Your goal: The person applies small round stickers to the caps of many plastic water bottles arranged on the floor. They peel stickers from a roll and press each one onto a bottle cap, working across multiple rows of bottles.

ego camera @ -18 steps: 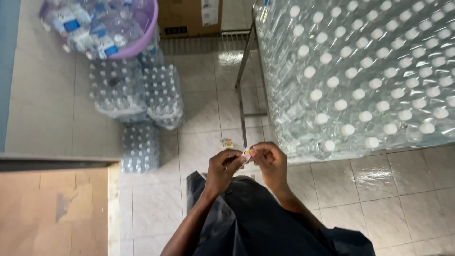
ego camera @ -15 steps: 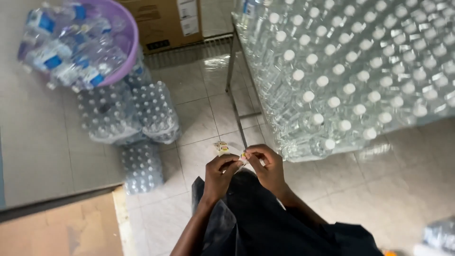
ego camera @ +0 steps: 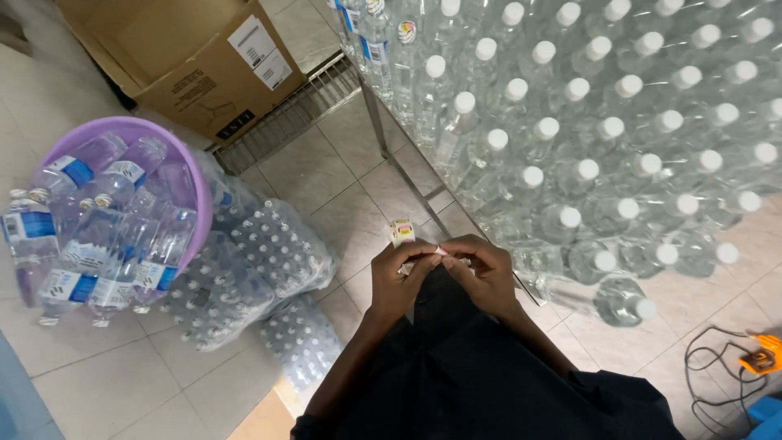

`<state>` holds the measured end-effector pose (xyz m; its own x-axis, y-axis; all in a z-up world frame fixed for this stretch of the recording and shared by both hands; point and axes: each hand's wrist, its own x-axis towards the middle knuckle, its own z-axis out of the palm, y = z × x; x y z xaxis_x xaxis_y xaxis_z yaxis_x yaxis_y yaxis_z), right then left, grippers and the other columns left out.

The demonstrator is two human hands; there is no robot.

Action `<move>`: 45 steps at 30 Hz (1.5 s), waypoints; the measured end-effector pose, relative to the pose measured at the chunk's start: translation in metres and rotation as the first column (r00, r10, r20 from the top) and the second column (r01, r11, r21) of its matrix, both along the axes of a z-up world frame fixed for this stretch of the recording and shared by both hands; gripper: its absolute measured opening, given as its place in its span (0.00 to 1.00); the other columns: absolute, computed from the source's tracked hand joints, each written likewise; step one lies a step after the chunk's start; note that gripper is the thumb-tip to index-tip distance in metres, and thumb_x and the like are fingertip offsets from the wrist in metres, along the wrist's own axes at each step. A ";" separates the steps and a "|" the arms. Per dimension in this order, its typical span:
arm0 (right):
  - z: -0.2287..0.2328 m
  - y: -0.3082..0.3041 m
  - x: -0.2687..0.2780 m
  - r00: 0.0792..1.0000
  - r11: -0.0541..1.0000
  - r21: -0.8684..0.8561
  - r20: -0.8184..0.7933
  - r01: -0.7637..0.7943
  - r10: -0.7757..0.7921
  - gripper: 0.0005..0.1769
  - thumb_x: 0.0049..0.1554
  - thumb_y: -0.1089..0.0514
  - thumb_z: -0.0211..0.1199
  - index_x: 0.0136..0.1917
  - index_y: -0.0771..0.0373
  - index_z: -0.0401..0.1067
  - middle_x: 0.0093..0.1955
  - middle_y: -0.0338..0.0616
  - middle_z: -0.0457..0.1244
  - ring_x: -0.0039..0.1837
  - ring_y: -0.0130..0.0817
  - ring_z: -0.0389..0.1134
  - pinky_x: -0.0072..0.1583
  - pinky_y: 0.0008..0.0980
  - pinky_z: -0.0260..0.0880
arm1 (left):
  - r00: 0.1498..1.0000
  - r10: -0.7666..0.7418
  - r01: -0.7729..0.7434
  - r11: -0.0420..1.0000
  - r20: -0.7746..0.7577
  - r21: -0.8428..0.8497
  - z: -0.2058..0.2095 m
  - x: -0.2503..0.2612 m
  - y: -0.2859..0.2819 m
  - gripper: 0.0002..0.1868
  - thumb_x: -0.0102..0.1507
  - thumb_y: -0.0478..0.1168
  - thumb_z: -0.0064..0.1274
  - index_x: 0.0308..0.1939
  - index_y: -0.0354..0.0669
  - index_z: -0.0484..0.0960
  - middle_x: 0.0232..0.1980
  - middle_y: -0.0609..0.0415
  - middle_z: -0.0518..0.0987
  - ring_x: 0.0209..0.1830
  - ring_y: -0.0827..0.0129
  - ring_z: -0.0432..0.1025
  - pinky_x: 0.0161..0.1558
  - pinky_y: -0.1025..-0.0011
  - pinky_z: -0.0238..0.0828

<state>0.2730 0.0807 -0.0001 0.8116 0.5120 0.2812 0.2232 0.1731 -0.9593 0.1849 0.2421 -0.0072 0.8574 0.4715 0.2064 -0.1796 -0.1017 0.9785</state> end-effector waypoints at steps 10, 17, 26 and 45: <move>0.004 0.086 0.088 0.982 0.988 0.010 -0.106 0.155 -0.153 0.11 0.60 0.68 0.74 0.55 0.75 0.84 0.42 0.55 0.75 0.44 0.33 0.77 0.47 0.36 0.79 | 0.984 -0.173 0.166 0.974 0.035 0.152 0.009 0.118 0.105 0.07 0.66 0.36 0.70 0.48 0.40 0.92 0.40 0.47 0.86 0.35 0.56 0.85 0.33 0.64 0.85; 0.009 0.149 0.099 0.830 0.847 -0.058 -0.177 0.528 -0.529 0.06 0.61 0.67 0.71 0.51 0.75 0.82 0.36 0.53 0.74 0.41 0.31 0.74 0.45 0.35 0.78 | 0.800 -0.598 0.599 0.800 0.043 -0.034 -0.002 0.189 0.187 0.05 0.67 0.33 0.68 0.46 0.35 0.90 0.37 0.46 0.86 0.33 0.62 0.85 0.34 0.67 0.84; 0.012 0.197 0.152 0.115 0.071 -0.121 0.412 0.990 -0.904 0.08 0.71 0.64 0.65 0.55 0.74 0.78 0.50 0.59 0.74 0.50 0.46 0.79 0.52 0.41 0.82 | 0.458 -0.888 0.831 0.448 -0.053 -0.331 -0.009 0.256 0.286 0.07 0.66 0.33 0.68 0.42 0.30 0.88 0.35 0.41 0.85 0.32 0.58 0.86 0.32 0.62 0.86; 0.002 0.225 0.160 -0.098 -0.219 -0.122 0.620 0.968 -0.778 0.02 0.65 0.70 0.68 0.52 0.71 0.81 0.49 0.55 0.76 0.50 0.51 0.80 0.49 0.40 0.84 | 0.284 -0.952 0.850 0.307 -0.117 -0.428 -0.026 0.283 0.329 0.12 0.65 0.35 0.70 0.42 0.26 0.87 0.35 0.39 0.83 0.34 0.58 0.84 0.33 0.58 0.89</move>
<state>0.4331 0.3053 0.0014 0.4808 -0.5784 0.6590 -0.0753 -0.7760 -0.6262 0.4675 0.5716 -0.0337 0.7361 -0.6666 -0.1171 0.2960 0.1615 0.9414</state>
